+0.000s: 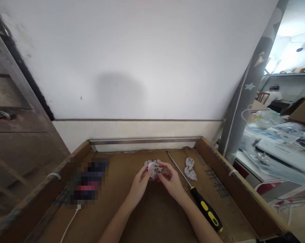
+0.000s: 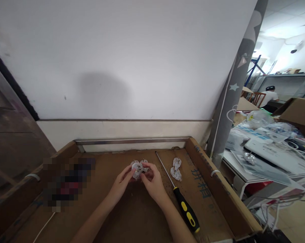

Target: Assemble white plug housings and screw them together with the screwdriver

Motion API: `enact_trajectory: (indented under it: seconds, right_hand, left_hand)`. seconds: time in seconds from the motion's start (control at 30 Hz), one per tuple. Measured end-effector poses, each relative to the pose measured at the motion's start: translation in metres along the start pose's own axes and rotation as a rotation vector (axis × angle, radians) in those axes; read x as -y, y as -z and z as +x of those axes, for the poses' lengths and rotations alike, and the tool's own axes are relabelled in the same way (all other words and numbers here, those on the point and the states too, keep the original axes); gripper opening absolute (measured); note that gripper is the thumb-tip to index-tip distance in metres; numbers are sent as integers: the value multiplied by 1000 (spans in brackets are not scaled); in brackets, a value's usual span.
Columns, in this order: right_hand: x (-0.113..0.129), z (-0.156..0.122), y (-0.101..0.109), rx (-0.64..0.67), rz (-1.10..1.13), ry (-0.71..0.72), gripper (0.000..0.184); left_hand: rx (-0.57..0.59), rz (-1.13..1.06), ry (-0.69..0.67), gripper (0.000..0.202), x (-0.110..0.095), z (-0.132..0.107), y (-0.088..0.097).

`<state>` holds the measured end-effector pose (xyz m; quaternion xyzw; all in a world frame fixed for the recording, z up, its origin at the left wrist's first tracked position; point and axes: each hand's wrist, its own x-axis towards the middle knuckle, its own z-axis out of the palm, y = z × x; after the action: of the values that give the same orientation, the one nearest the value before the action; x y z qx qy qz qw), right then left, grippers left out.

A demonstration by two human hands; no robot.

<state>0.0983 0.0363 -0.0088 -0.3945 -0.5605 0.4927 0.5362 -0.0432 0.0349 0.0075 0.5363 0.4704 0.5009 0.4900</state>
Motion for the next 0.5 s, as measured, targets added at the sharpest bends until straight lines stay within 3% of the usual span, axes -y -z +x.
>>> enact_trajectory:
  seconds: [0.1, 0.3, 0.5]
  right_hand:
    - [-4, 2, 1, 14, 61, -72, 44]
    - [3, 0, 0, -2, 86, -95, 43]
    - [4, 3, 2, 54, 206, -239, 60]
  left_hand:
    - [-3, -8, 4, 57, -1, -1, -1]
    - [-33, 110, -48, 50, 1, -3, 1]
    - [-9, 272, -118, 44, -1, -7, 2]
